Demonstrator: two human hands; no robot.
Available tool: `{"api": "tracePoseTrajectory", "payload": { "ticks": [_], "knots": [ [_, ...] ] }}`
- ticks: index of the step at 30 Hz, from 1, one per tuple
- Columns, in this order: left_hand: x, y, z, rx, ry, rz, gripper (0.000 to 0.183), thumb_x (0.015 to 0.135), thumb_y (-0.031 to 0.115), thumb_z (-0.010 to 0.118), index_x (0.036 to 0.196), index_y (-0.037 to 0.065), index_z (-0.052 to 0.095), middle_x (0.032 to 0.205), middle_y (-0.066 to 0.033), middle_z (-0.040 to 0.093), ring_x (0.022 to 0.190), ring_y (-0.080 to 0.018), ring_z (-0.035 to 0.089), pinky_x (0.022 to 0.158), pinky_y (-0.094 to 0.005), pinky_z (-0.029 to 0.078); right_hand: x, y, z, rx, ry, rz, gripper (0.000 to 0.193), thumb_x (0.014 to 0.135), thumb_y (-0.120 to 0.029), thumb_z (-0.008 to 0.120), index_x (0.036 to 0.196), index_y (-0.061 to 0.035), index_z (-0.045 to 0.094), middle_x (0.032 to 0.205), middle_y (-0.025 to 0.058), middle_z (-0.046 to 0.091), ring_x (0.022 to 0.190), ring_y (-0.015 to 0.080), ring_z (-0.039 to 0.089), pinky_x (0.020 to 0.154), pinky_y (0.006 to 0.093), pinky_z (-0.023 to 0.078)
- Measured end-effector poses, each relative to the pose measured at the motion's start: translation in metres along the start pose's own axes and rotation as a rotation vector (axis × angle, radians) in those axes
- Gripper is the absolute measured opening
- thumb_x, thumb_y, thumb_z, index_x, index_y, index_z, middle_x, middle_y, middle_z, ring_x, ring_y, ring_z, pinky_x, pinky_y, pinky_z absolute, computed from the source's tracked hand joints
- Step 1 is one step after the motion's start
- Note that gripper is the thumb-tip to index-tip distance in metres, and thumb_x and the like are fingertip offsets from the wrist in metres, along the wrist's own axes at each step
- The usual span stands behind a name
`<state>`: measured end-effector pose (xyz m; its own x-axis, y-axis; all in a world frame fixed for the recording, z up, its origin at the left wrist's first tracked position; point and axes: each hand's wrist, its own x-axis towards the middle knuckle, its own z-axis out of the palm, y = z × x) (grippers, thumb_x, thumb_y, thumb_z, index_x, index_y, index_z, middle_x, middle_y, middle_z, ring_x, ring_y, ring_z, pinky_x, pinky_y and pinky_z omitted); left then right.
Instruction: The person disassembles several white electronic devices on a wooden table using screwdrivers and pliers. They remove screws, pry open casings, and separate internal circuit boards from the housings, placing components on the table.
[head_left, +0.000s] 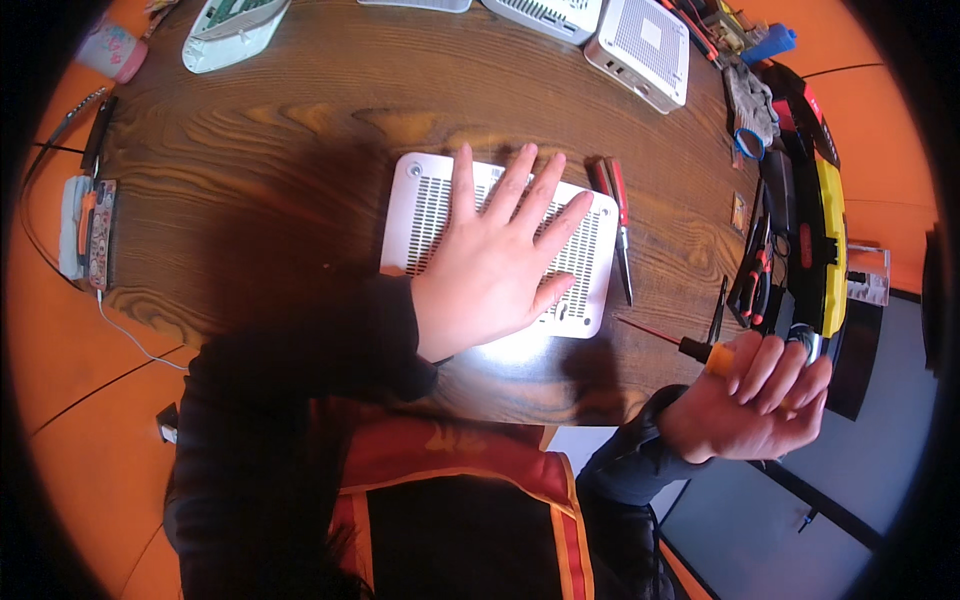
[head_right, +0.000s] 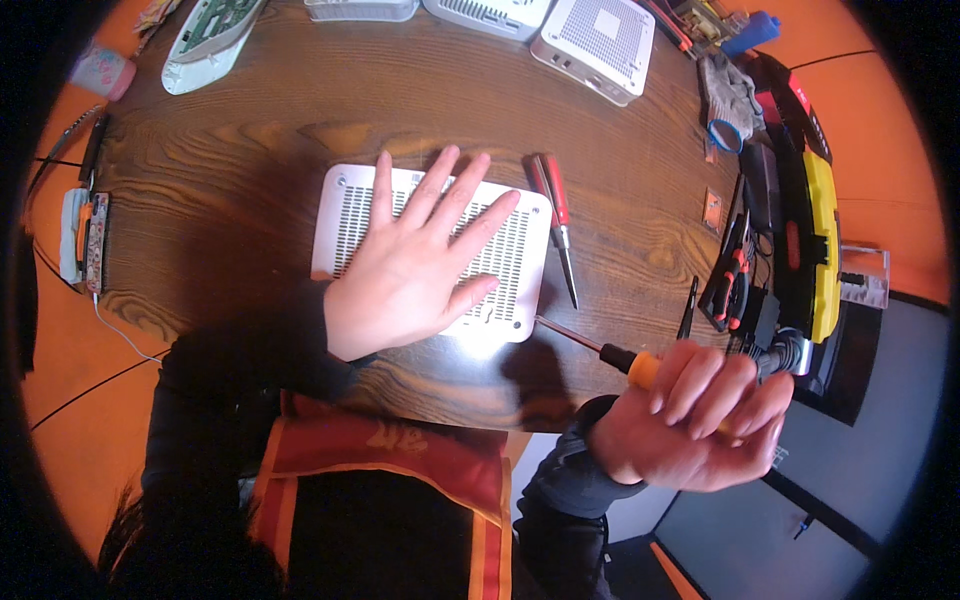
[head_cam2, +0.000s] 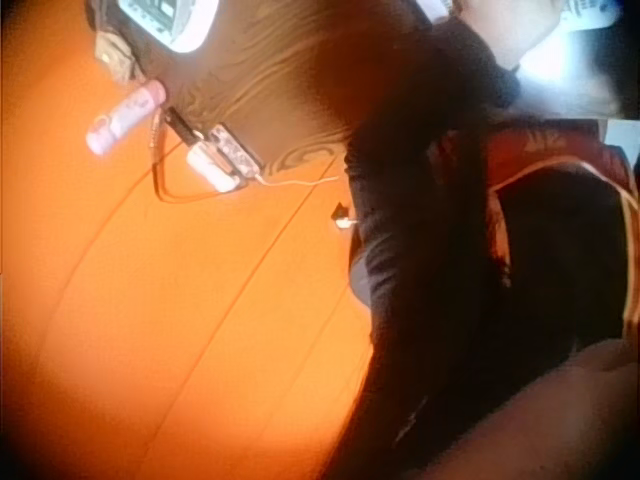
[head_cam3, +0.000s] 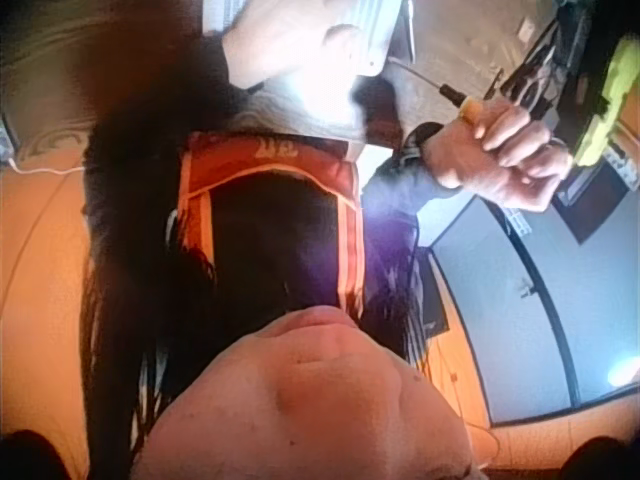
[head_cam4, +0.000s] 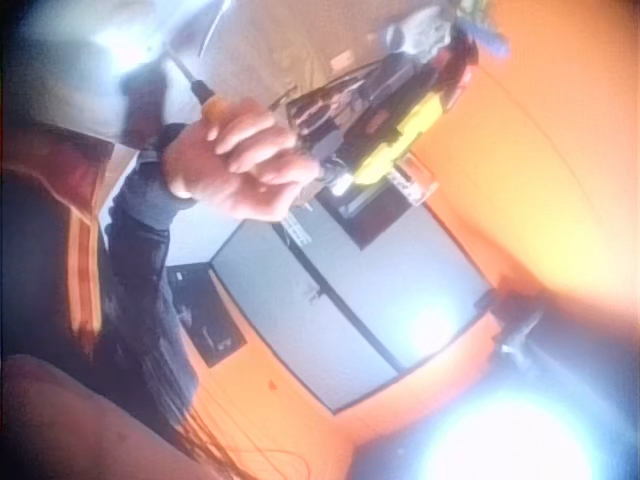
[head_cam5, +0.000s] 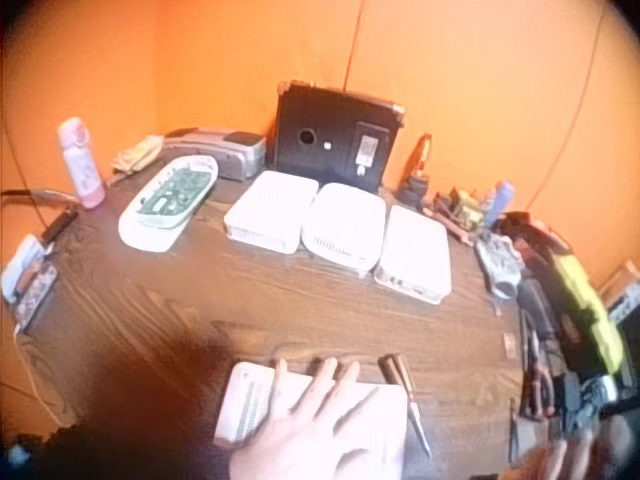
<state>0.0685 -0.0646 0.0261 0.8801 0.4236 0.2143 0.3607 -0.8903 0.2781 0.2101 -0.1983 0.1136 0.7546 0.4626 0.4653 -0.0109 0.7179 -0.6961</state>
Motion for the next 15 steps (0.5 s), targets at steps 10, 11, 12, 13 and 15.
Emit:
{"api": "tracePoseTrajectory", "payload": {
  "ticks": [10,11,12,13,15],
  "knots": [
    [0.001,0.0,-0.001,0.018,-0.016,-0.007,0.061,0.086,0.044,0.05,0.138,0.015,0.035,0.144,-0.0185,0.025,0.134,-0.0379,0.021,0.099,-0.0695,0.012,-0.022,0.004,0.002,0.06,0.019,0.031,0.028,0.092,-0.022,0.033,0.065,-0.0143,0.033,0.043,-0.001,0.029,0.032,0.0095,0.021,0.033,0.0241,0.018],
    [0.001,0.0,-0.001,0.022,-0.017,-0.007,0.061,0.086,0.044,0.05,0.138,0.015,0.035,0.144,-0.0185,0.025,0.134,-0.0379,0.021,0.099,-0.0694,0.012,-0.022,0.007,0.002,0.022,-0.014,0.04,0.028,0.092,-0.022,0.033,0.065,-0.0142,0.033,0.043,-0.001,0.029,0.032,0.0096,0.022,0.033,0.0242,0.018],
    [0.001,0.0,-0.001,0.026,-0.017,-0.007,0.061,0.086,0.045,0.049,0.138,0.015,0.035,0.144,-0.0185,0.025,0.134,-0.0379,0.021,0.099,-0.0693,0.012,-0.022,0.009,0.002,0.016,-0.023,0.046,0.028,0.092,-0.022,0.033,0.065,-0.014,0.033,0.043,-0.0009,0.03,0.032,0.0096,0.022,0.032,0.0242,0.019],
    [0.001,0.0,0.0,0.029,-0.019,-0.008,0.061,0.087,0.045,0.049,0.138,0.015,0.035,0.144,-0.0186,0.025,0.134,-0.0378,0.021,0.099,-0.0692,0.012,-0.023,0.011,0.002,0.036,-0.02,0.049,0.027,0.092,-0.023,0.033,0.066,-0.0139,0.033,0.043,-0.0009,0.03,0.032,0.0097,0.022,0.032,0.0243,0.02],
    [0.001,0.0,0.0,0.033,-0.019,-0.009,0.061,0.087,0.045,0.049,0.138,0.015,0.035,0.144,-0.0187,0.025,0.134,-0.0378,0.021,0.099,-0.069,0.012,-0.023,0.014,0.003,-0.016,-0.06,0.055,0.027,0.092,-0.024,0.035,0.067,-0.0137,0.034,0.043,-0.0005,0.032,0.031,0.0103,0.024,0.031,0.0251,0.022]
  ]
}}
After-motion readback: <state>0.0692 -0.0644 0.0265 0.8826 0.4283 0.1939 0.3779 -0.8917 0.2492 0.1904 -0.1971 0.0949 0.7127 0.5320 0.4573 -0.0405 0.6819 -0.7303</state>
